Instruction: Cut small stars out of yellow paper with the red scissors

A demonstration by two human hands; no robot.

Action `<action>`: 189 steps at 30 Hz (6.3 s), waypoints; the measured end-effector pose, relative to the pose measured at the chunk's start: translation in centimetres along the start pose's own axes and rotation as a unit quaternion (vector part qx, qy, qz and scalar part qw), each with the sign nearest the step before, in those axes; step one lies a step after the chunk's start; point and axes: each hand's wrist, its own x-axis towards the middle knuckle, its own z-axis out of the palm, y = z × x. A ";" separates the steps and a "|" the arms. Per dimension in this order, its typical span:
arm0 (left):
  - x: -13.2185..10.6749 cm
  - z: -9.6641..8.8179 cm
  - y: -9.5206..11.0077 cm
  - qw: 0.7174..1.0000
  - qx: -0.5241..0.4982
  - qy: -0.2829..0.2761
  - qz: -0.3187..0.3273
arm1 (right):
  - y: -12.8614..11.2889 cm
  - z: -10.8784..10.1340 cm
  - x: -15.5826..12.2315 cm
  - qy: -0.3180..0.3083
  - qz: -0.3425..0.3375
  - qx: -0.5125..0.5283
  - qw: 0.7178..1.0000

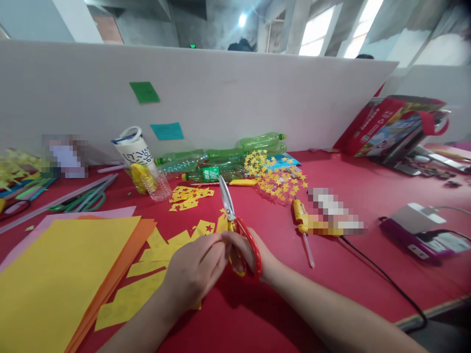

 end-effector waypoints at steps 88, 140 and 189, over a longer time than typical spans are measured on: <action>0.6 -0.3 -3.4 0.643 -0.492 0.220 -0.544 | -1.5 -2.3 -1.6 -0.126 0.028 -0.309 0.942; 0.9 -0.3 -3.0 0.596 -0.533 0.230 -0.555 | -1.3 -1.0 -1.7 -0.072 0.096 -0.283 0.952; 0.8 -0.6 -4.0 0.595 -0.519 0.257 -0.558 | -0.9 -2.2 -1.5 -0.135 0.052 -0.270 0.952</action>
